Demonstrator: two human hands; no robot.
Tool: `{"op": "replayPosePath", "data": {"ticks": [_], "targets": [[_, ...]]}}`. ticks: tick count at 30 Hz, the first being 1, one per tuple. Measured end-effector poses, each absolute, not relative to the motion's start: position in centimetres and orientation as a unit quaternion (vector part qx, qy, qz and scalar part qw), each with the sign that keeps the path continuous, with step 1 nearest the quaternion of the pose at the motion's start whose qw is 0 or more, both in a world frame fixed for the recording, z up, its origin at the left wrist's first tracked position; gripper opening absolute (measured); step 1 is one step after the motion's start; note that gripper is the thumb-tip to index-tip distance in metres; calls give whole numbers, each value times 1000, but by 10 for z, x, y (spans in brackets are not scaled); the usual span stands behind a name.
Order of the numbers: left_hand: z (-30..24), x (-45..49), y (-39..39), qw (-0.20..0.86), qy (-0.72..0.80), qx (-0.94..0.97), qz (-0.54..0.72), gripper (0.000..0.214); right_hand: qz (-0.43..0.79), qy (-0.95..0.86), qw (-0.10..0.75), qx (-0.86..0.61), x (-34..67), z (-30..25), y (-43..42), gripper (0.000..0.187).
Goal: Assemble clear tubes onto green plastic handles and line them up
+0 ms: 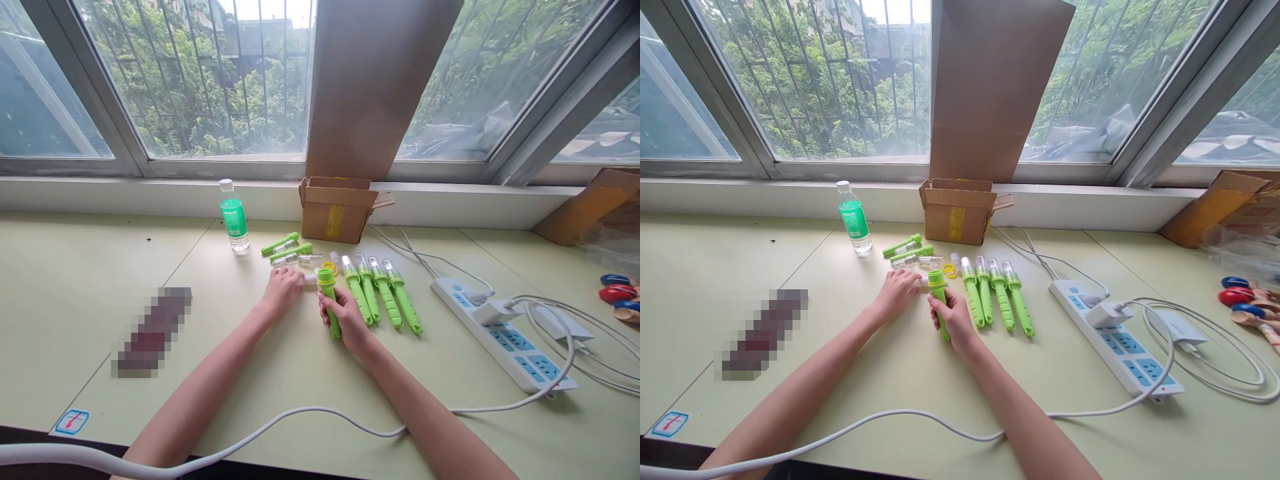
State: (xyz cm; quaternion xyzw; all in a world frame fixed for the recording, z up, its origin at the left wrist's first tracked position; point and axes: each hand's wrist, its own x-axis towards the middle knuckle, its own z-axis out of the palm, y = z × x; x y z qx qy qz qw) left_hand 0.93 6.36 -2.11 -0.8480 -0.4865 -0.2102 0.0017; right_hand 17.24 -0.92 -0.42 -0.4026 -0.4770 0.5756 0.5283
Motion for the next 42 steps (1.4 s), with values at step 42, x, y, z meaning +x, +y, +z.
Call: {"op": "replayPosePath", "data": {"ticks": [42], "targets": [[-3,6,-41,-57,-437,-889,-119,28,372,-496,565,-545,161,-18,-1,32]]}}
